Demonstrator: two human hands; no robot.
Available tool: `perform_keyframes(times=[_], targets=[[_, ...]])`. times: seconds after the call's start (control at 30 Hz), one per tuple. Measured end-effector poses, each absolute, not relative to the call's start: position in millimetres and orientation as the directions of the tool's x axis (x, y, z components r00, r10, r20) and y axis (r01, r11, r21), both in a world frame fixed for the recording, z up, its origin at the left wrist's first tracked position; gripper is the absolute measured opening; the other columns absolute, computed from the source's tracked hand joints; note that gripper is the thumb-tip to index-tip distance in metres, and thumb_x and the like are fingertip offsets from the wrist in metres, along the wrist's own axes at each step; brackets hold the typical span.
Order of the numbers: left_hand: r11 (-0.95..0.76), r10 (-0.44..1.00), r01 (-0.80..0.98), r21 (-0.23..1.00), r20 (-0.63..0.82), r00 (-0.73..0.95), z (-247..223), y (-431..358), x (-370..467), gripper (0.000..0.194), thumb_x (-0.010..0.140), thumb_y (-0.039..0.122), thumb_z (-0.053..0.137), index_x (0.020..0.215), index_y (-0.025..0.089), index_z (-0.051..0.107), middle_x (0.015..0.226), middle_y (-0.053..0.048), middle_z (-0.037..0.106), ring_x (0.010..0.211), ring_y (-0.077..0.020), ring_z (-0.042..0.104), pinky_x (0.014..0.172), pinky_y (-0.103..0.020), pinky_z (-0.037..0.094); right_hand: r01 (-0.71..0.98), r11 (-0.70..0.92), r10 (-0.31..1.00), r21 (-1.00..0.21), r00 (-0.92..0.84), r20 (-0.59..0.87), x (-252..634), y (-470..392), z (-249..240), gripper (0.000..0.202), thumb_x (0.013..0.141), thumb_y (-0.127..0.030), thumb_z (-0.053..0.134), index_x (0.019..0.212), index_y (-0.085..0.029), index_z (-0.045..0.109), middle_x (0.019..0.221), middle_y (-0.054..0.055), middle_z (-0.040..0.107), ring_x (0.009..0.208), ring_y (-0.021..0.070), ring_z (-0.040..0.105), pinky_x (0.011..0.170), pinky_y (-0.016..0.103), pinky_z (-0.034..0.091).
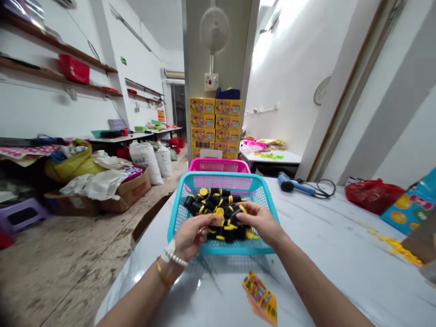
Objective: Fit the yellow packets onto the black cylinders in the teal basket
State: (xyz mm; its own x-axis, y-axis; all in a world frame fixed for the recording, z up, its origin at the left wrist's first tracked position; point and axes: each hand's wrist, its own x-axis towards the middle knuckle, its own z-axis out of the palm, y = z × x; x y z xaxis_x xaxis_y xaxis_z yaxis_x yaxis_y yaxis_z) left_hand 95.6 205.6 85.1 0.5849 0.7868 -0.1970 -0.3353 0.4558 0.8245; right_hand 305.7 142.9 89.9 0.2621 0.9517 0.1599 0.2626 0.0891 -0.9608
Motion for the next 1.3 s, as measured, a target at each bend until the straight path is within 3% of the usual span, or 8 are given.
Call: perform_keyframes(times=[0.07, 0.17, 0.27, 0.43, 0.57, 0.97, 1.2, 1.3], targets=[[0.515, 0.777, -0.369, 0.774, -0.238, 0.583, 85.2, 207.3, 96.7, 0.025, 0.064, 0.021, 0.082, 0.082, 0.007, 0.075, 0.073, -0.006, 0.067, 0.043, 0.0021, 0.031, 0.036, -0.011, 0.017, -0.115, 0.150, 0.947, -0.982, 0.301, 0.109, 300.3, 127.8, 87.7, 0.042, 0.063, -0.037, 0.085, 0.099, -0.021, 0.073, 0.099, 0.004, 0.075, 0.087, 0.0189, 0.070, 0.084, 0.033, 0.056], [0.548, 0.772, -0.398, 0.736, -0.263, 0.578, 83.8, 209.2, 98.7, 0.019, 0.067, 0.017, 0.080, 0.081, 0.006, 0.073, 0.065, -0.001, 0.060, 0.041, 0.0021, 0.032, 0.034, -0.010, 0.017, -0.311, 0.165, 0.948, -0.936, 0.313, 0.063, 285.5, 117.3, 83.2, 0.036, 0.061, -0.035, 0.088, 0.093, -0.022, 0.076, 0.097, 0.002, 0.075, 0.087, 0.0175, 0.070, 0.085, 0.032, 0.056], [0.541, 0.766, -0.399, 0.740, -0.238, 0.597, 83.1, 207.7, 99.9, 0.025, 0.066, 0.018, 0.082, 0.085, 0.005, 0.072, 0.067, 0.000, 0.059, 0.041, 0.0032, 0.032, 0.034, -0.009, 0.017, -0.289, 0.150, 0.944, -0.945, 0.326, 0.050, 273.0, 115.9, 78.4, 0.037, 0.060, -0.035, 0.089, 0.093, -0.022, 0.077, 0.096, 0.003, 0.074, 0.083, 0.0165, 0.069, 0.078, 0.031, 0.057], [0.506, 0.739, -0.380, 0.774, -0.162, 0.654, 81.6, 202.1, 101.5, 0.038, 0.062, 0.027, 0.088, 0.087, 0.006, 0.070, 0.066, 0.001, 0.058, 0.041, 0.0028, 0.033, 0.035, -0.009, 0.018, -0.194, 0.154, 0.946, -0.969, 0.312, 0.088, 270.6, 115.4, 76.0, 0.037, 0.063, -0.035, 0.087, 0.096, -0.021, 0.076, 0.095, 0.004, 0.075, 0.086, 0.0172, 0.068, 0.082, 0.033, 0.058], [0.533, 0.716, -0.378, 0.757, -0.165, 0.678, 81.0, 200.0, 103.6, 0.033, 0.063, 0.027, 0.087, 0.080, 0.008, 0.067, 0.068, 0.000, 0.061, 0.041, 0.0027, 0.033, 0.034, -0.010, 0.017, -0.158, 0.177, 0.927, -0.971, 0.358, 0.111, 273.1, 113.5, 79.8, 0.032, 0.064, -0.036, 0.087, 0.088, -0.019, 0.075, 0.087, 0.003, 0.074, 0.081, 0.0165, 0.069, 0.081, 0.036, 0.059], [0.544, 0.716, -0.383, 0.746, -0.175, 0.676, 79.1, 198.8, 105.6, 0.038, 0.060, 0.027, 0.088, 0.085, 0.005, 0.069, 0.068, -0.001, 0.060, 0.041, 0.0029, 0.036, 0.035, -0.009, 0.018, -0.077, 0.245, 0.912, -0.966, 0.356, 0.203, 266.5, 109.4, 77.8, 0.031, 0.067, -0.036, 0.084, 0.092, -0.020, 0.074, 0.101, 0.006, 0.076, 0.094, 0.0199, 0.070, 0.086, 0.033, 0.056], [0.508, 0.731, -0.366, 0.780, -0.165, 0.662, 79.5, 196.5, 105.4, 0.033, 0.062, 0.027, 0.086, 0.081, 0.008, 0.068, 0.067, -0.001, 0.060, 0.042, 0.0016, 0.038, 0.037, -0.011, 0.019, -0.100, 0.203, 0.897, -0.974, 0.417, 0.144, 261.0, 110.9, 75.2, 0.031, 0.065, -0.036, 0.086, 0.081, -0.020, 0.064, 0.079, 0.001, 0.075, 0.073, 0.0168, 0.071, 0.072, 0.033, 0.061], [0.473, 0.732, -0.349, 0.809, -0.140, 0.667, 77.5, 196.0, 105.4, 0.034, 0.062, 0.030, 0.086, 0.081, 0.007, 0.070, 0.070, -0.003, 0.061, 0.043, 0.0011, 0.038, 0.038, -0.012, 0.021, -0.037, 0.262, 0.894, -0.964, 0.385, 0.229, 254.7, 108.5, 77.2, 0.030, 0.067, -0.032, 0.085, 0.082, -0.021, 0.060, 0.092, 0.004, 0.077, 0.082, 0.0183, 0.073, 0.075, 0.031, 0.060]])
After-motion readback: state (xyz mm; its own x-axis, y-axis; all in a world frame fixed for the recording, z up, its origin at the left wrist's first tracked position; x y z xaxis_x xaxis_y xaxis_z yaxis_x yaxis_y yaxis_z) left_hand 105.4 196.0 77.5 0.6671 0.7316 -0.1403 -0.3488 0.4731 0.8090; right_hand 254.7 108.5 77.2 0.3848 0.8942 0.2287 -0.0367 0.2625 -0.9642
